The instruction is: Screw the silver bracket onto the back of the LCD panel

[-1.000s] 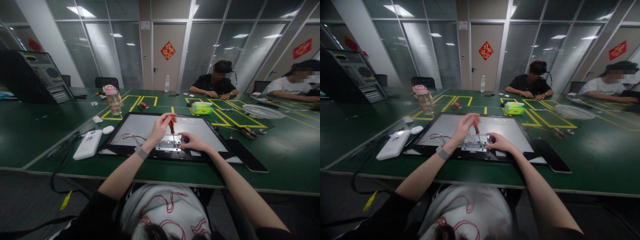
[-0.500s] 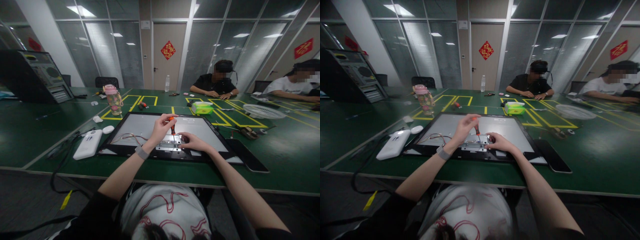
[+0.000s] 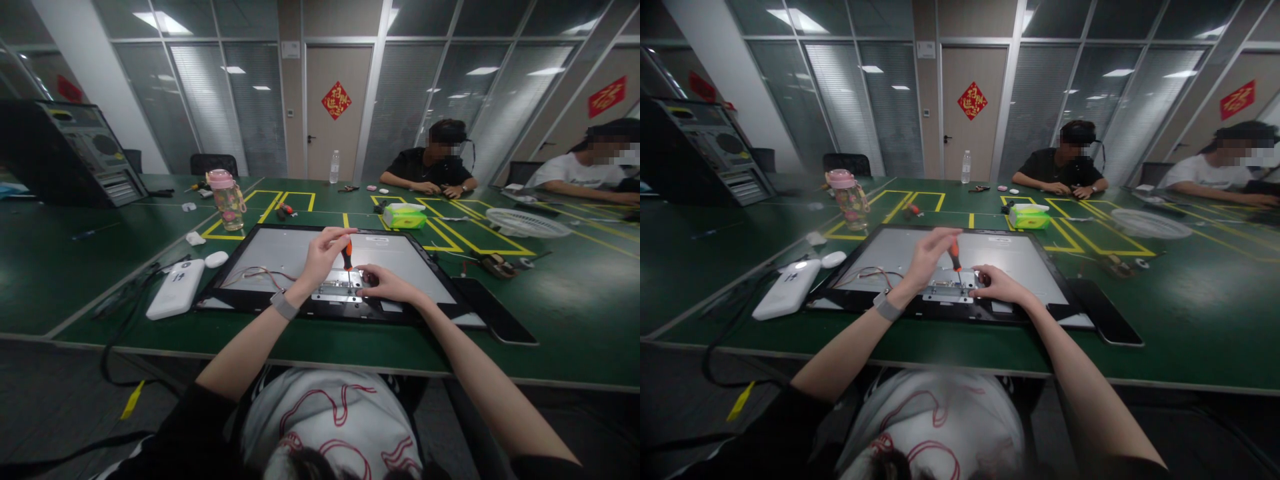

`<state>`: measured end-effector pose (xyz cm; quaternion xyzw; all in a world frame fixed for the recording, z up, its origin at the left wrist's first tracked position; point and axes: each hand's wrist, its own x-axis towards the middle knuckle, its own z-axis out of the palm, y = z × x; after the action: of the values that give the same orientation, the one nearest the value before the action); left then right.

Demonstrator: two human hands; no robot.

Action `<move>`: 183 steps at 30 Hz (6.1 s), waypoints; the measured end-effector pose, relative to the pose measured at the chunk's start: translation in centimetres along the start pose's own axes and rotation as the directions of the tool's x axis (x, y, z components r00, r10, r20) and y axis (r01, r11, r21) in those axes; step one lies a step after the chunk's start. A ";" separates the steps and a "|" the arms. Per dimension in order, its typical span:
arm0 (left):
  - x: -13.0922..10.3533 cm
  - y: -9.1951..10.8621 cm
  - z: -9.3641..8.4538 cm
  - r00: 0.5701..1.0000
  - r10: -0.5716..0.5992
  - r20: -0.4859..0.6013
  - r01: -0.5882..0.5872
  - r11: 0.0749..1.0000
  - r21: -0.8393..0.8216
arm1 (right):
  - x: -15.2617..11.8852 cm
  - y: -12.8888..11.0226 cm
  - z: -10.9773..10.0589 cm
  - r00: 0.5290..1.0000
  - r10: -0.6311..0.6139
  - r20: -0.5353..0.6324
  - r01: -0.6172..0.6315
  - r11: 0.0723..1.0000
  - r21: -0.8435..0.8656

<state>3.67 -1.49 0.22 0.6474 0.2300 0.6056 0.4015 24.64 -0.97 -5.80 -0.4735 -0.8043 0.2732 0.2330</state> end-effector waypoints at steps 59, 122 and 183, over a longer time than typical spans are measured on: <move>0.0 0.3 -0.1 0.991 0.074 -0.114 -0.051 0.980 0.190 | 0.0 0.4 0.1 1.000 0.023 0.007 -0.023 1.000 0.016; -0.1 0.3 0.0 0.994 0.063 -0.086 -0.051 0.988 0.143 | -0.1 -0.2 -0.1 0.999 0.048 0.011 -0.048 0.999 0.009; -0.4 0.4 0.0 0.981 0.195 0.022 -0.194 0.955 0.224 | 0.0 0.4 0.1 1.000 0.007 0.002 -0.007 0.999 0.043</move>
<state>3.56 -2.07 0.33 0.7080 0.2324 0.6124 0.2640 24.82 -0.84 -6.13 -0.4708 -0.7968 0.2917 0.2414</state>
